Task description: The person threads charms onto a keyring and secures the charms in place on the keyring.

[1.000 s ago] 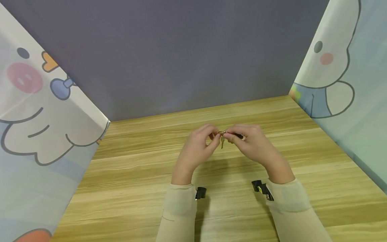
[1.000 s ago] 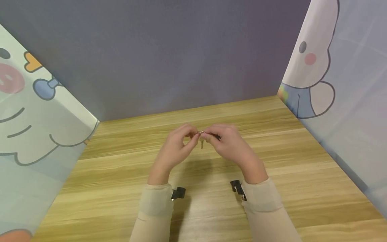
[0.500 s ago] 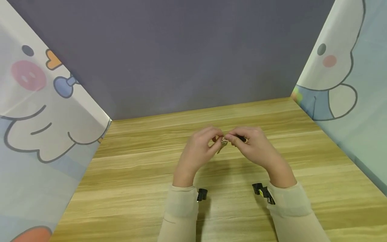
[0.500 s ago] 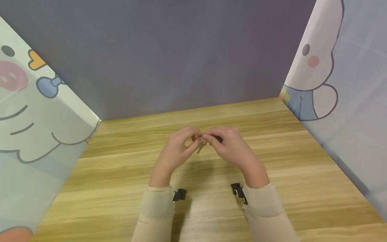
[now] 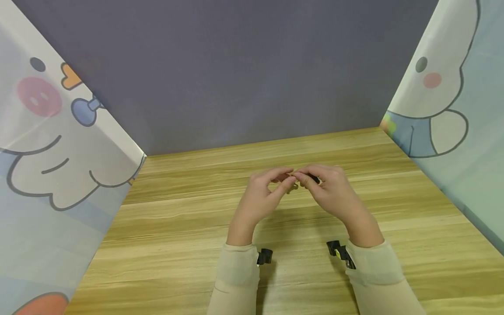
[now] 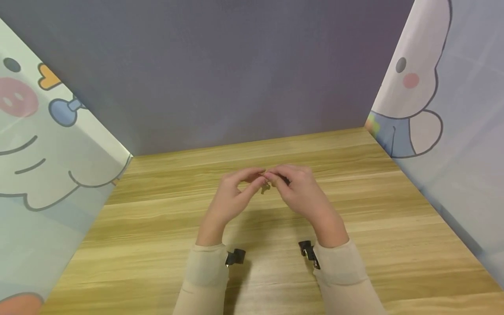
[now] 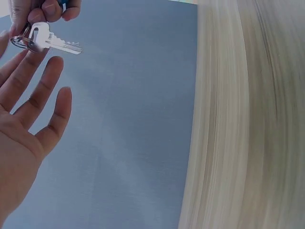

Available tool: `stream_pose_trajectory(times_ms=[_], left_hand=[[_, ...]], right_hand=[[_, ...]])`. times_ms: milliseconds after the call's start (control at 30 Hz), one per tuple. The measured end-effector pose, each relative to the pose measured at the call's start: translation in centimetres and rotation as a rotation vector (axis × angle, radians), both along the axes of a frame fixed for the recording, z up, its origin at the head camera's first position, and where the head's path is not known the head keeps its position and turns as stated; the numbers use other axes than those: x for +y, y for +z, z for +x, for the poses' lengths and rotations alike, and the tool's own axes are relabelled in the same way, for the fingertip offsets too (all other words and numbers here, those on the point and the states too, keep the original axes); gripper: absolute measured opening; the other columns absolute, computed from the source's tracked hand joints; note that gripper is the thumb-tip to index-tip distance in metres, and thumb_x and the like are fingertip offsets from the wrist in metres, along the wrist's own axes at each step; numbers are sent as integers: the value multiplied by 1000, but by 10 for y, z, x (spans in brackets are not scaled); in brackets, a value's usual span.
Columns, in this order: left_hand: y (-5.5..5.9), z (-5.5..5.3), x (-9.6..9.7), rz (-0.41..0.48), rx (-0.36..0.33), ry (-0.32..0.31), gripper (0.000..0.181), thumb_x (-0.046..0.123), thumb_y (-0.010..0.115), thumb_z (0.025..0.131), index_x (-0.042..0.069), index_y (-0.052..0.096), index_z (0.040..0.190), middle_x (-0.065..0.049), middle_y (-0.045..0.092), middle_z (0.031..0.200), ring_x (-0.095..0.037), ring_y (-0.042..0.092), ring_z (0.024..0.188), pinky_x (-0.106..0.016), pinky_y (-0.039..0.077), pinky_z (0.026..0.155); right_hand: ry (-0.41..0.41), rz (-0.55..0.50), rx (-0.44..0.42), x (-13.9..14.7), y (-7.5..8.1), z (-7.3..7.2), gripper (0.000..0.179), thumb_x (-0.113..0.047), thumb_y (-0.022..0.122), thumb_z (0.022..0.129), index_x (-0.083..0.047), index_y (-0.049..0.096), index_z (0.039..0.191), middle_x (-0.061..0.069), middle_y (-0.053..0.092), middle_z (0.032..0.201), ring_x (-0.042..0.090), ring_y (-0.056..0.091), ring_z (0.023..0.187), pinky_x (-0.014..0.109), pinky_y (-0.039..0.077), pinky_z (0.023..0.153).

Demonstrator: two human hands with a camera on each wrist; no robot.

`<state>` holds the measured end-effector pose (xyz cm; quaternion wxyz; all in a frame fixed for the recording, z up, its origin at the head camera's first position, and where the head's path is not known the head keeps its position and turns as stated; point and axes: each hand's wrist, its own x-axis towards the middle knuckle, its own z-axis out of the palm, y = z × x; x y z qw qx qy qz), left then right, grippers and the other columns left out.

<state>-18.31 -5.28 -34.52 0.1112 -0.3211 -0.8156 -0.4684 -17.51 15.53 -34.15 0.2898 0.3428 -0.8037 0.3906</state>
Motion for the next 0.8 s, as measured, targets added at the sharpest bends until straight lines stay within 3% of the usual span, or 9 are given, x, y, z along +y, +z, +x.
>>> stream_pose_trajectory(times_ms=[200,400,567,800], left_hand=[[-1,0,-1,74,-26,-23,24,23,72,103,11,78,123,-2,81,108,-12,74,102,-42,62,98],[0,1,-3,94,-33,-11,25,21,75,101,10,78,123,-4,80,109,-15,73,103,-39,61,99],[3,4,-5,108,-70,15,18,19,77,100,10,76,115,-5,79,111,-18,72,104,-38,59,99],[1,1,-10,157,-81,-55,7,14,72,102,7,74,104,-10,80,111,-19,74,104,-49,59,101]], right_hand=[[3,7,10,-1,-2,0,16,8,76,91,-6,80,99,2,77,86,4,59,68,13,47,64],[-25,-3,-1,-3,-1,1,13,5,77,92,-5,81,99,3,79,86,2,56,65,13,46,62],[-87,-36,-85,-3,3,4,7,-2,76,96,-6,81,98,1,76,80,2,53,63,15,44,59],[-92,-82,-188,-2,4,6,10,-1,74,97,-8,80,99,0,75,80,3,61,71,20,49,60]])
